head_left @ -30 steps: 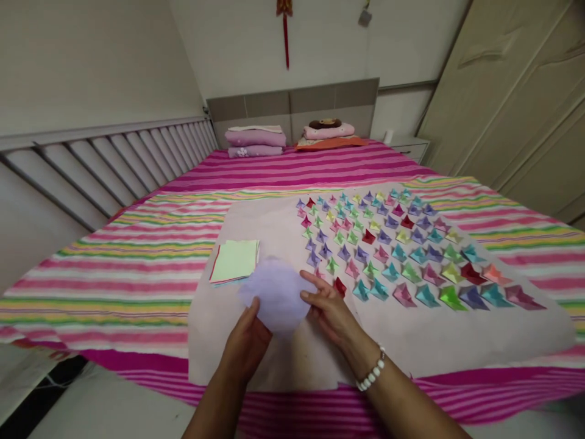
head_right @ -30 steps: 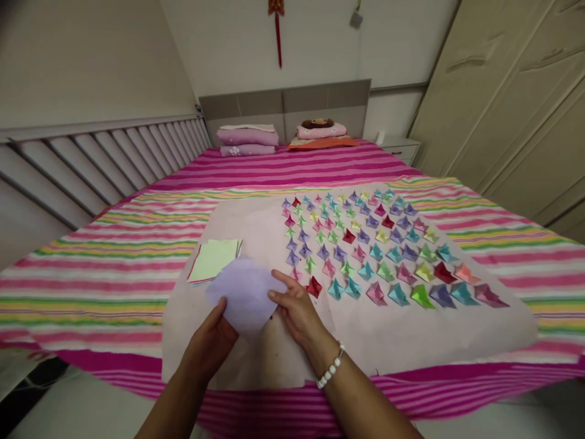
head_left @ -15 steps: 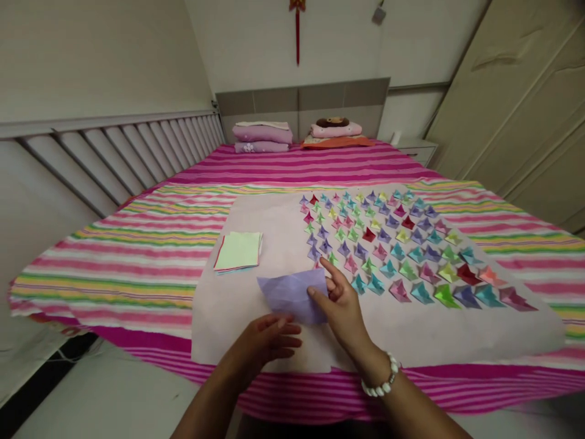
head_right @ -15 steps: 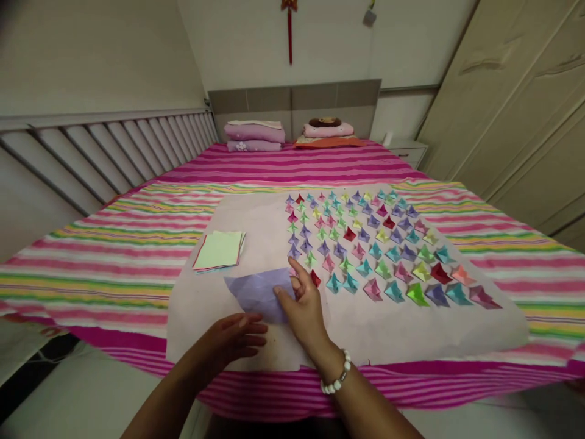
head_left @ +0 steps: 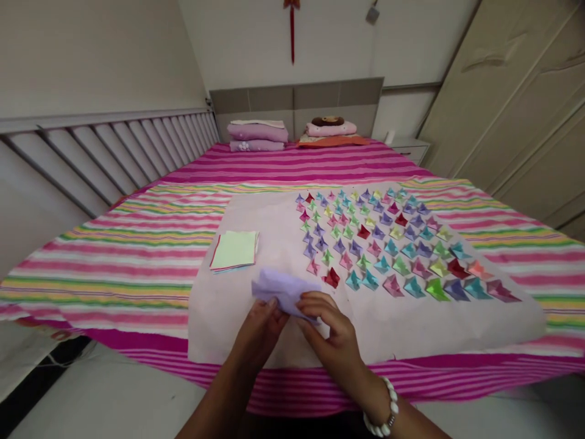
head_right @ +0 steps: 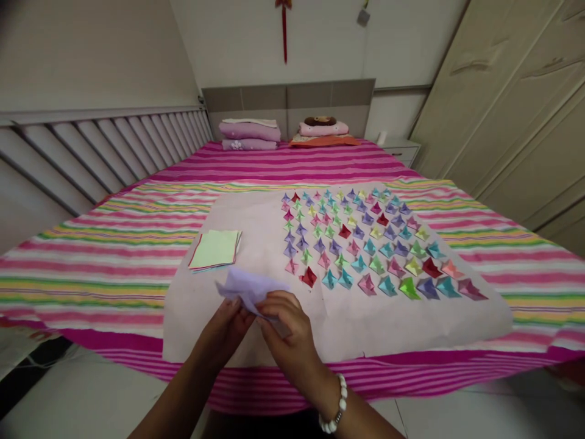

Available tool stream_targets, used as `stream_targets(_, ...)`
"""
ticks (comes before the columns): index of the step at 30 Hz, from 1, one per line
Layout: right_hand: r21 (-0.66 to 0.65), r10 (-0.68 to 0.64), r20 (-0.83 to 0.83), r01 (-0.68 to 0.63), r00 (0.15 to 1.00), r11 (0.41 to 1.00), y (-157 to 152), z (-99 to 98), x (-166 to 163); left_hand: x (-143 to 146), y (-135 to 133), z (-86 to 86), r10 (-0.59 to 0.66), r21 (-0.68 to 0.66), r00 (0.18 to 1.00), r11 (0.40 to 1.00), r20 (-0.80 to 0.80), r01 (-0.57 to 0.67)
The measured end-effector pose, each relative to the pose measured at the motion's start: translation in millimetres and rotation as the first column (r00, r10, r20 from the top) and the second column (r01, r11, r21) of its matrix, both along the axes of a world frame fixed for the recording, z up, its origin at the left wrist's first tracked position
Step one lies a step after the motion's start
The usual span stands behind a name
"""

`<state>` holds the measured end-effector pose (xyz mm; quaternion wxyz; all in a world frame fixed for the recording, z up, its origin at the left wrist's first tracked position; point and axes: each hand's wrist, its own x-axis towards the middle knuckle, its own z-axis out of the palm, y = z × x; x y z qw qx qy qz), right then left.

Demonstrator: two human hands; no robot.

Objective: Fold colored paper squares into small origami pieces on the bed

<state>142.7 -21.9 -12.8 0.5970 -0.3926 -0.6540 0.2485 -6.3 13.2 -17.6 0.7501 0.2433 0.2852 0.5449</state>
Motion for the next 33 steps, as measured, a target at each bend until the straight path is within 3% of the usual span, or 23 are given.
stream_targets(4,-0.120,-0.211,-0.002,0.209,0.978,0.971,3.8,-12.6,-1.0,-3.9,-0.3,-8.4,0.037,-0.128,0.994,0.991,-0.099,-0.049)
stream_targets(6,-0.247,-0.246,-0.050,0.227,0.968,0.942,5.8,-20.6,-2.3,-7.9,-2.0,-10.1,0.022,-0.136,0.988,0.990,-0.154,-0.044)
stream_targets(8,-0.394,-0.187,-0.154,0.113,0.970,0.912,8.4,-28.0,-4.7,-11.6,-3.2,-9.5,0.016,-0.128,0.977,0.991,-0.211,-0.044)
stream_targets(10,-0.505,-0.080,-0.307,-0.091,0.948,0.858,12.9,-34.1,-8.4,-13.9,-2.9,-8.0,-0.007,-0.112,0.963,0.993,-0.268,-0.024)
stream_targets(12,-0.540,-0.005,-0.438,-0.259,0.899,0.801,20.3,-38.8,-13.2,-14.4,-0.8,-8.1,-0.056,-0.093,0.942,0.995,-0.331,0.027)
stream_targets(15,-0.536,0.001,-0.507,-0.316,0.862,0.782,36.5,-44.8,-20.4,-16.6,6.9,-15.1,-0.058,-0.064,0.885,0.997,-0.462,0.033)
stream_targets(17,-0.525,-0.028,-0.500,-0.276,0.866,0.805,49.6,-48.8,-24.2,-23.9,17.1,-23.3,0.061,0.004,0.793,0.997,-0.606,-0.074)
stream_targets(18,-0.516,-0.050,-0.482,-0.237,0.875,0.823,56.3,-50.8,-25.7,-30.0,24.2,-27.5,0.162,0.084,0.705,0.986,-0.691,-0.145)
stream_targets(20,-0.503,-0.095,-0.416,-0.141,0.904,0.853,69.6,-54.4,-28.6,-45.8,43.0,-34.4,0.378,0.328,0.435,0.926,-0.817,-0.187)
stream_targets(23,-0.489,-0.130,-0.316,-0.044,0.940,0.871,87.9,-57.0,-34.1,-69.4,79.6,-39.7,0.585,0.585,0.020,0.810,-0.811,0.020)
stream_targets(25,-0.493,-0.140,-0.287,-0.021,0.948,0.870,99.0,-56.9,-39.0,-79.5,104.5,-41.4,0.607,0.587,-0.131,0.793,-0.784,0.163)
stream_targets(28,-0.494,-0.162,-0.246,0.021,0.956,0.869,114.7,-56.7,-46.9,-86.2,133.9,-44.7,0.588,0.542,-0.195,0.804,-0.785,0.243)
stream_targets(33,-0.499,-0.183,-0.137,0.092,0.974,0.862,134.5,-62.9,-59.2,-94.8,153.6,-51.5,0.585,0.539,-0.131,0.798,-0.800,0.268)
